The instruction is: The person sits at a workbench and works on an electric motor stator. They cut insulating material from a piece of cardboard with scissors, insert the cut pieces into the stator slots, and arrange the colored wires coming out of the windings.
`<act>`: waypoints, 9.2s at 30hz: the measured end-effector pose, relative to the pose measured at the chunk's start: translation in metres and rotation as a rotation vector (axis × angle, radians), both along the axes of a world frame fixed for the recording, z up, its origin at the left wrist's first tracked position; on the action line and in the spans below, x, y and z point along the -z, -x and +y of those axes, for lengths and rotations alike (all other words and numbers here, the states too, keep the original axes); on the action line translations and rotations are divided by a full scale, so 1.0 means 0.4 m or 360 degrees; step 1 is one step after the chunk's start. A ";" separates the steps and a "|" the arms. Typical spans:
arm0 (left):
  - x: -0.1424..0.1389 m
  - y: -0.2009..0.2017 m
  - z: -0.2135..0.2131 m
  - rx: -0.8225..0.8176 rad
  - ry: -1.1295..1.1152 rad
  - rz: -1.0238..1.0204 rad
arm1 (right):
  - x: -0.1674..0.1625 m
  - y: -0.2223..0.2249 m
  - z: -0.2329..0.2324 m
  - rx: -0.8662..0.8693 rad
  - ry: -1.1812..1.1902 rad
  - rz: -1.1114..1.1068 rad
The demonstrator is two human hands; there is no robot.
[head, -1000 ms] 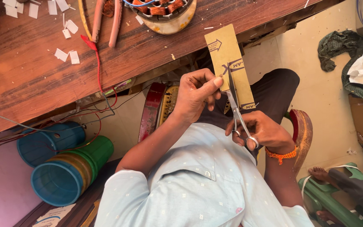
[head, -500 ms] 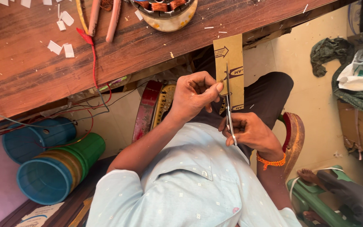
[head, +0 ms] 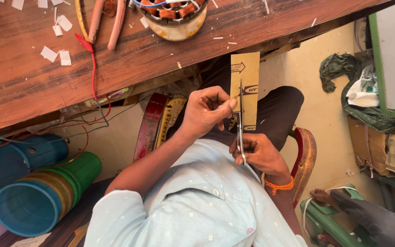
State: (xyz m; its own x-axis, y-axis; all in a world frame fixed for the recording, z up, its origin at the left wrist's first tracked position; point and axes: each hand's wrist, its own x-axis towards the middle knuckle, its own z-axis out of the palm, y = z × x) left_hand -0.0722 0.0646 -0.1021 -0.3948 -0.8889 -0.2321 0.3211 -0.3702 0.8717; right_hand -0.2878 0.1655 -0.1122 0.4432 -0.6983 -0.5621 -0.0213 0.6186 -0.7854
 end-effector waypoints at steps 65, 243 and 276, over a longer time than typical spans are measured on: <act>-0.267 -1.184 -0.449 0.0206 0.0015 -0.1468 | -0.069 -0.851 -0.654 -0.0800 0.0199 -0.0502; -0.309 -0.295 -0.404 -0.0116 0.1870 -0.1600 | -0.358 -0.245 -0.618 0.0141 0.2072 0.0833; -0.335 -0.267 -0.356 -0.0256 0.1753 -0.1736 | -0.367 -0.253 -0.603 0.0248 0.1824 0.0706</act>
